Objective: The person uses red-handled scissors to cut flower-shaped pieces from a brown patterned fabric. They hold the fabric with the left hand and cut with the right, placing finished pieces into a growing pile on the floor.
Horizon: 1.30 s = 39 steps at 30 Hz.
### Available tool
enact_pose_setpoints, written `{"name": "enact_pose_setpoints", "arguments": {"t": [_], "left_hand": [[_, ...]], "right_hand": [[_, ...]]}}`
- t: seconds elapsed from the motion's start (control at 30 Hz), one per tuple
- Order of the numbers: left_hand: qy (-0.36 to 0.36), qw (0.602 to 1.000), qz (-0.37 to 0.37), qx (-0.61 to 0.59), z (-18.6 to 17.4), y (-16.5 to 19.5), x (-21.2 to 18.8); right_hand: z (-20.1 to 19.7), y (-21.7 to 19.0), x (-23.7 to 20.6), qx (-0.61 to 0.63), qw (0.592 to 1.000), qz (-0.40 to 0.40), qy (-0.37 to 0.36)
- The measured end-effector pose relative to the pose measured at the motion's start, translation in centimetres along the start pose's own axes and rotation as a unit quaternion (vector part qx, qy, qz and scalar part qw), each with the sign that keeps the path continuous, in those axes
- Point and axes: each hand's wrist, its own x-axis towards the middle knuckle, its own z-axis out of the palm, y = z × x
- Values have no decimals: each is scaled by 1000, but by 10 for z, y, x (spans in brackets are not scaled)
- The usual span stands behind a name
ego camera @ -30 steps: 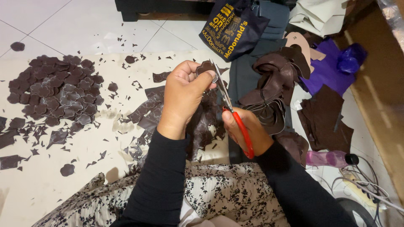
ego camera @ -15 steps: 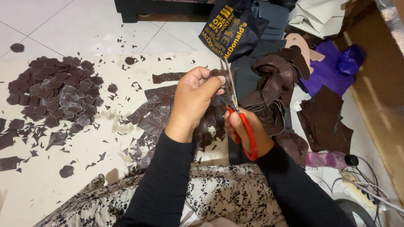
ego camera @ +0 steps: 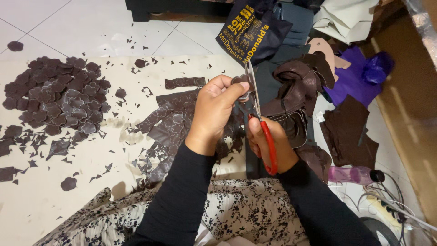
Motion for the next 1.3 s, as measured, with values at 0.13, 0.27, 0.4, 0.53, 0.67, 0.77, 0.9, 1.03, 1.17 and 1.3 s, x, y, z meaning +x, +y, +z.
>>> {"name": "enact_pose_setpoints", "arguments": {"t": [0.13, 0.27, 0.4, 0.53, 0.67, 0.77, 0.9, 1.03, 1.17, 1.3], "left_hand": [[2, 1000, -4, 14, -5, 4, 2], [1, 1000, -4, 12, -8, 7, 3], [2, 999, 11, 46, -12, 12, 4], [4, 998, 11, 55, -19, 14, 6], [59, 994, -19, 93, -36, 1, 15], [94, 989, -25, 111, -58, -22, 33], [157, 980, -21, 117, -98, -62, 42], [294, 949, -78, 86, -141, -64, 34], [370, 919, 131, 44, -175, -5, 30], [460, 863, 182, 102, -206, 57, 31]], "right_hand": [[-1, -5, 0, -12, 1000, 13, 5], [-3, -4, -2, -8, 1000, 26, 5], [-4, 1, -1, 9, 999, 40, 8], [-7, 5, 0, 73, 991, 111, 19], [-16, 7, 7, 140, 985, 87, 50], [-33, 8, 14, 232, 972, 11, 32], [-69, 11, 13, 213, 975, -16, 55], [-99, 17, 13, 382, 924, 5, -18], [-101, 17, 11, 420, 907, 13, -36], [-88, -6, 0, 261, 964, 42, 28]]}}
